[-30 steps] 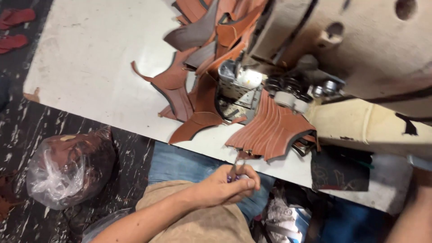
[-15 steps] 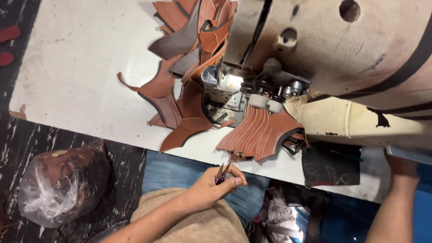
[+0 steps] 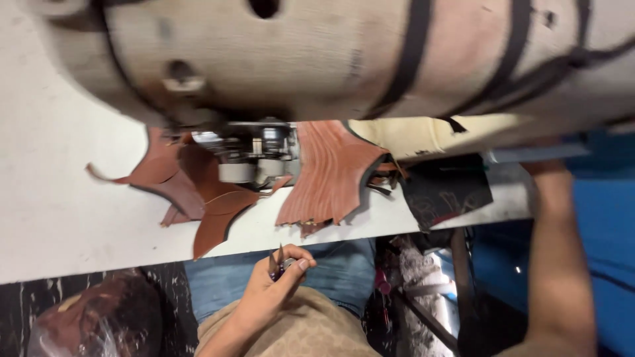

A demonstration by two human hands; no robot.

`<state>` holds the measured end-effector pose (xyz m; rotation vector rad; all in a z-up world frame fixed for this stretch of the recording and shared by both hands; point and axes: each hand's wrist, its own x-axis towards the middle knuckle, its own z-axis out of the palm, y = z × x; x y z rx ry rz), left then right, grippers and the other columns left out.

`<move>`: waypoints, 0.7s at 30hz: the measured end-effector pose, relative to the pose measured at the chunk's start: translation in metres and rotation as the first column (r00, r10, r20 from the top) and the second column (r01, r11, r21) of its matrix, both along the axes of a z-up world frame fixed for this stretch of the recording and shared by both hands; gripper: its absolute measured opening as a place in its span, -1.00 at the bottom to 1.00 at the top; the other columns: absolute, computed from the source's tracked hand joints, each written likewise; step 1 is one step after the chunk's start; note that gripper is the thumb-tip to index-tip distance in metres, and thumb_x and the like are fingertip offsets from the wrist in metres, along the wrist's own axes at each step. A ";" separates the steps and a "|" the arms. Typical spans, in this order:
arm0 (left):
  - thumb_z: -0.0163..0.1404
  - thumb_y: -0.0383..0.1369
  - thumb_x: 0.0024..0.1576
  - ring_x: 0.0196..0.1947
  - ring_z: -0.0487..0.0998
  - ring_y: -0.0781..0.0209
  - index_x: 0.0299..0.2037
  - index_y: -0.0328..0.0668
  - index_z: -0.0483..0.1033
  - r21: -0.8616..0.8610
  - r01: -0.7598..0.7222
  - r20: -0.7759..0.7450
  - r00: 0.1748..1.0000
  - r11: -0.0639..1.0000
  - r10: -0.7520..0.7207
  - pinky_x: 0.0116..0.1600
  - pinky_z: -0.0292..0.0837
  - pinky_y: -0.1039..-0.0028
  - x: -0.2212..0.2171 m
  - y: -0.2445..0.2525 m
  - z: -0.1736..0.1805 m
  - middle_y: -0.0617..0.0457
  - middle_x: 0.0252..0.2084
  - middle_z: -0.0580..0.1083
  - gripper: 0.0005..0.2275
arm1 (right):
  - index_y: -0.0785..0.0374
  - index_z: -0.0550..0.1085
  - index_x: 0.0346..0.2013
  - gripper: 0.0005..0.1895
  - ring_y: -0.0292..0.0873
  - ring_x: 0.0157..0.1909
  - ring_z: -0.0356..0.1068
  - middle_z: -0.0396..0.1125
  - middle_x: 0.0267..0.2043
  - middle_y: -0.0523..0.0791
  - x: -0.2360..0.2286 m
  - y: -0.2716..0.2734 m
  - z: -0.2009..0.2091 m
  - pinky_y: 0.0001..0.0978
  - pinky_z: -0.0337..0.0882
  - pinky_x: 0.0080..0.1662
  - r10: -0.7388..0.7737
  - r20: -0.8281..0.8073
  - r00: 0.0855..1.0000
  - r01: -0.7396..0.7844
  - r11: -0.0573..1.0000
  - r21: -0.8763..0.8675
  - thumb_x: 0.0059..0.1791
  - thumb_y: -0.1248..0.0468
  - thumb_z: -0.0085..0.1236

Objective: The person is stitching together leather components of shoes using an industrial sewing machine.

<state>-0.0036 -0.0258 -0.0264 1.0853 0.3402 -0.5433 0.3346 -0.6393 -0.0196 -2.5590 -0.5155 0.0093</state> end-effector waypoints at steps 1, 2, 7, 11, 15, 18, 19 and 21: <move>-0.02 -0.39 0.29 -0.61 0.11 0.54 -0.16 -0.34 0.54 -0.006 0.023 -0.003 1.000 1.000 -0.023 -0.51 -0.01 0.61 0.001 -0.002 -0.001 0.28 -0.57 0.26 -0.85 | 0.35 0.27 0.41 -0.54 0.10 0.40 0.16 0.19 0.43 0.14 -0.011 -0.003 -0.008 -0.04 0.17 0.36 -0.020 -0.008 1.000 0.020 1.000 -0.008 0.23 0.23 -0.08; -0.02 -0.39 0.28 -0.61 0.10 0.54 -0.16 -0.34 0.53 0.007 0.020 -0.015 1.000 1.000 -0.020 -0.52 -0.02 0.61 0.001 -0.002 -0.002 0.28 -0.57 0.26 -0.85 | 0.35 0.27 0.41 -0.53 0.10 0.41 0.16 0.19 0.43 0.14 -0.018 -0.002 -0.017 -0.04 0.16 0.36 -0.033 -0.014 0.999 0.033 0.999 -0.013 0.23 0.23 -0.08; -0.01 -0.39 0.28 -0.62 0.11 0.54 -0.16 -0.34 0.53 0.071 0.046 -0.059 0.997 0.996 -0.042 -0.53 -0.01 0.60 0.000 -0.001 0.000 0.29 -0.59 0.25 -0.86 | 0.35 0.26 0.43 -0.52 0.11 0.42 0.15 0.17 0.45 0.15 -0.054 0.025 -0.067 -0.04 0.15 0.37 -0.079 -0.056 0.995 0.078 0.997 -0.020 0.23 0.23 -0.08; -0.01 -0.39 0.25 -0.68 0.09 0.52 -0.17 -0.33 0.52 0.050 -0.031 -0.124 0.992 0.998 0.037 -0.58 -0.08 0.59 0.002 -0.001 -0.006 0.27 -0.62 0.24 -0.86 | 0.31 0.21 0.46 -0.50 0.10 0.49 0.06 0.10 0.50 0.14 -0.043 0.027 -0.101 -0.03 0.06 0.44 -0.118 -0.023 0.993 0.114 0.983 -0.146 0.24 0.21 -0.09; -0.01 -0.36 0.25 -0.68 0.09 0.52 -0.17 -0.30 0.54 0.131 0.020 -0.106 0.994 0.991 -0.006 -0.57 -0.05 0.59 0.002 -0.003 0.004 0.27 -0.65 0.22 -0.85 | 0.27 0.16 0.51 -0.47 0.11 0.56 -0.02 0.03 0.56 0.14 -0.028 0.029 -0.121 -0.02 -0.03 0.51 -0.067 0.061 0.996 0.082 0.950 -0.301 0.26 0.19 -0.09; 0.00 -0.38 0.27 -0.60 0.12 0.56 -0.17 -0.31 0.55 0.157 0.022 0.013 1.000 0.987 -0.025 -0.51 0.01 0.61 -0.003 -0.005 -0.003 0.32 -0.56 0.27 -0.86 | 0.27 0.15 0.53 -0.45 0.13 0.57 -0.03 0.02 0.57 0.15 -0.009 0.035 -0.133 0.00 -0.04 0.52 -0.001 0.123 0.992 0.041 0.945 -0.324 0.26 0.18 -0.09; 0.00 -0.38 0.27 -0.60 0.12 0.56 -0.17 -0.31 0.55 0.161 0.015 0.020 1.000 0.987 -0.018 -0.51 0.01 0.61 -0.001 -0.005 -0.003 0.32 -0.56 0.27 -0.86 | 0.27 0.15 0.53 -0.45 0.13 0.57 -0.03 0.02 0.57 0.15 -0.002 0.033 -0.134 0.00 -0.04 0.52 0.005 0.129 0.992 0.037 0.947 -0.320 0.26 0.18 -0.09; -0.01 -0.37 0.27 -0.61 0.11 0.55 -0.18 -0.30 0.56 0.158 0.024 -0.043 0.999 0.987 -0.018 -0.51 0.01 0.61 -0.003 -0.008 -0.004 0.31 -0.58 0.25 -0.85 | 0.28 0.14 0.55 -0.43 0.15 0.58 -0.04 0.01 0.57 0.16 -0.008 0.020 -0.137 0.01 -0.05 0.53 0.039 0.185 0.982 0.031 0.931 -0.363 0.27 0.17 -0.08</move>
